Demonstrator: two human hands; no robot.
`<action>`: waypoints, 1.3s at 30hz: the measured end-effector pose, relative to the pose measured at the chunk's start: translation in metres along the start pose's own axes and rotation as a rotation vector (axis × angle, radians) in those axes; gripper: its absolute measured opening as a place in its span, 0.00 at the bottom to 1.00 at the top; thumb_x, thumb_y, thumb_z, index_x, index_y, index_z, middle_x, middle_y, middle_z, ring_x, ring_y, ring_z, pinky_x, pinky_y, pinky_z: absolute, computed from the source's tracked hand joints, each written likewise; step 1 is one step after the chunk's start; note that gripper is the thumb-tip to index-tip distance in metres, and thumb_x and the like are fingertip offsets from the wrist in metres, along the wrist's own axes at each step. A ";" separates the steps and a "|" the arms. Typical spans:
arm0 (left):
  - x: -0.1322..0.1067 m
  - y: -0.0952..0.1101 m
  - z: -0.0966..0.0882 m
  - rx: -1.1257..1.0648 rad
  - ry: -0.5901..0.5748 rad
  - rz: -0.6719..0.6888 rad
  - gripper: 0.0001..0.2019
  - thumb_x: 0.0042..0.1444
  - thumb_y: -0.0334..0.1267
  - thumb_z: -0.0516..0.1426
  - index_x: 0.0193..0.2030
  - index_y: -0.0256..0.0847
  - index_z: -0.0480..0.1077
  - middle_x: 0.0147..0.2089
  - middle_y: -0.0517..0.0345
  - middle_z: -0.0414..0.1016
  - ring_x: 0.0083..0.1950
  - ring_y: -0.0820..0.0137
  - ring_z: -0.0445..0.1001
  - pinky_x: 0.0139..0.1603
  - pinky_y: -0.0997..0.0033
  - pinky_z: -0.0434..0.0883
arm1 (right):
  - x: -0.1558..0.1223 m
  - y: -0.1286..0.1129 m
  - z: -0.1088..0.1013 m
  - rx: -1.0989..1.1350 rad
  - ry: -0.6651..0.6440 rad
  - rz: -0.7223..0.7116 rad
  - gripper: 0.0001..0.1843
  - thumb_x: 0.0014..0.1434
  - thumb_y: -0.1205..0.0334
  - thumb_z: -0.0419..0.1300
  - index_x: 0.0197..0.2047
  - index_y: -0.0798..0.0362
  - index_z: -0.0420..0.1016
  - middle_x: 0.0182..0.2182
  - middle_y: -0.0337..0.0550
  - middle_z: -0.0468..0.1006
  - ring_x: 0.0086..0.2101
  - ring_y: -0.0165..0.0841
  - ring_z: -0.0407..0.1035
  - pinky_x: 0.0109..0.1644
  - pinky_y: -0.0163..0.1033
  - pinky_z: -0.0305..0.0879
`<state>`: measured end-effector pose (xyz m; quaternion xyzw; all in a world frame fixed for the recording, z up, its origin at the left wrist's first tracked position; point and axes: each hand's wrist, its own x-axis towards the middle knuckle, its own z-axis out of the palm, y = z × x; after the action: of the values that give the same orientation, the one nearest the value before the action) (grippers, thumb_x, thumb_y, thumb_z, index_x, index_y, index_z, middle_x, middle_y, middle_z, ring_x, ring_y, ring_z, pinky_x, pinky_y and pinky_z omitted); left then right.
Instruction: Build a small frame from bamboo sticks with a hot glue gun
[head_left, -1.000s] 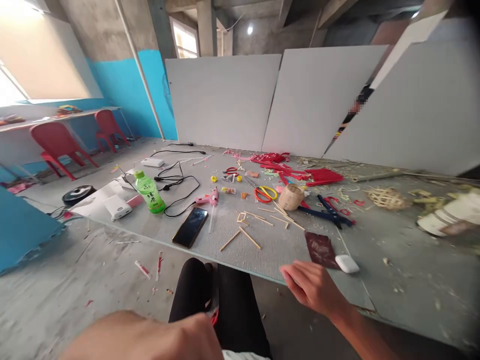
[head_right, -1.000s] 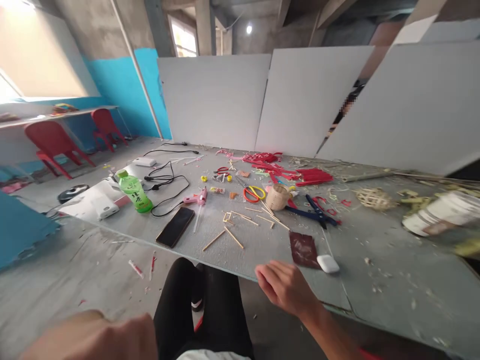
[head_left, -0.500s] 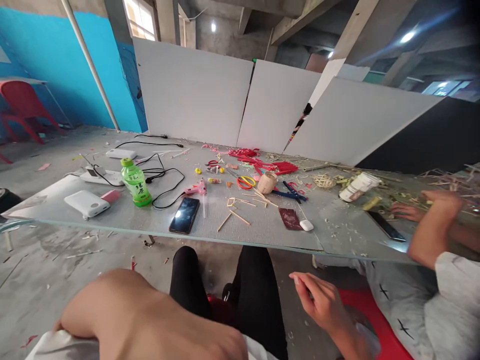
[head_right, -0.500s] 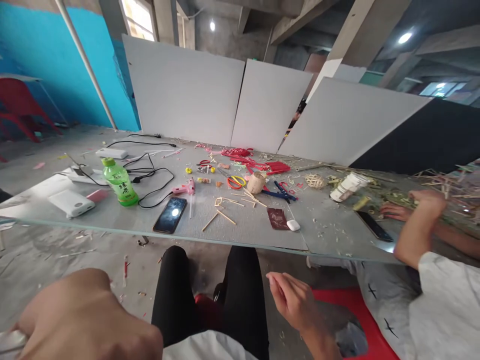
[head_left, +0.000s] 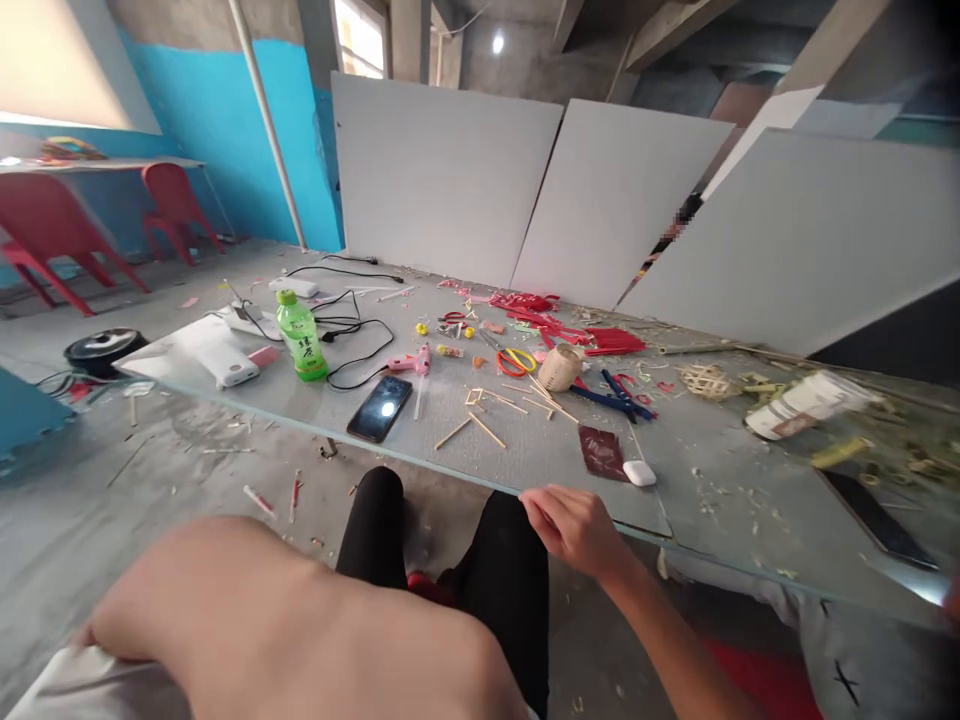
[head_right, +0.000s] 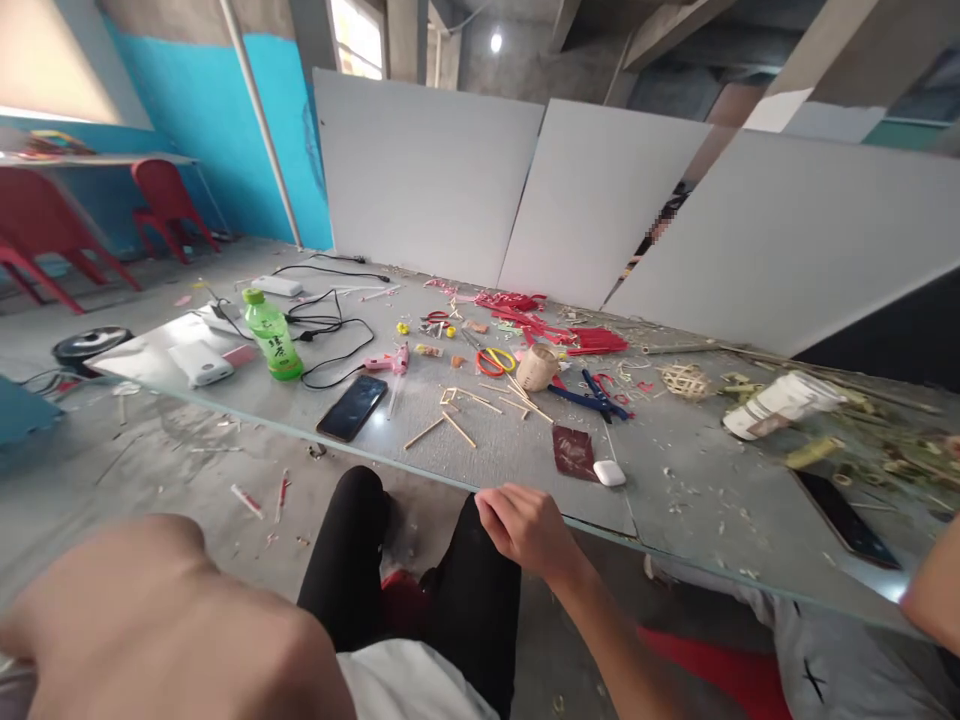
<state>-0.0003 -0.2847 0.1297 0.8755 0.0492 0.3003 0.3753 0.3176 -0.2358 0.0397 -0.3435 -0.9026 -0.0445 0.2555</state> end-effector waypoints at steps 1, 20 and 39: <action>0.006 0.005 0.005 0.000 0.056 -0.004 0.17 0.50 0.53 0.62 0.16 0.53 0.65 0.14 0.58 0.56 0.16 0.62 0.59 0.14 0.60 0.51 | 0.002 0.009 0.003 0.013 -0.014 -0.011 0.11 0.73 0.67 0.52 0.41 0.51 0.75 0.30 0.42 0.82 0.30 0.33 0.76 0.36 0.38 0.64; 0.054 -0.225 -0.017 0.880 -0.019 -0.994 0.17 0.66 0.46 0.54 0.42 0.33 0.76 0.36 0.37 0.80 0.39 0.51 0.81 0.41 0.60 0.68 | 0.085 0.108 0.100 0.056 -0.223 0.227 0.07 0.70 0.64 0.59 0.50 0.51 0.74 0.42 0.44 0.82 0.42 0.36 0.78 0.42 0.37 0.66; 0.010 -0.261 -0.026 -0.098 0.677 -0.806 0.26 0.68 0.61 0.49 0.34 0.39 0.67 0.24 0.66 0.54 0.26 0.76 0.51 0.27 0.74 0.51 | 0.096 0.111 0.115 0.080 -0.130 0.068 0.07 0.72 0.68 0.56 0.44 0.50 0.73 0.38 0.43 0.78 0.40 0.39 0.74 0.43 0.44 0.73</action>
<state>0.0297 -0.0794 -0.0311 0.6226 0.4864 0.4001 0.4644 0.2789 -0.0644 -0.0227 -0.3657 -0.9061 0.0228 0.2114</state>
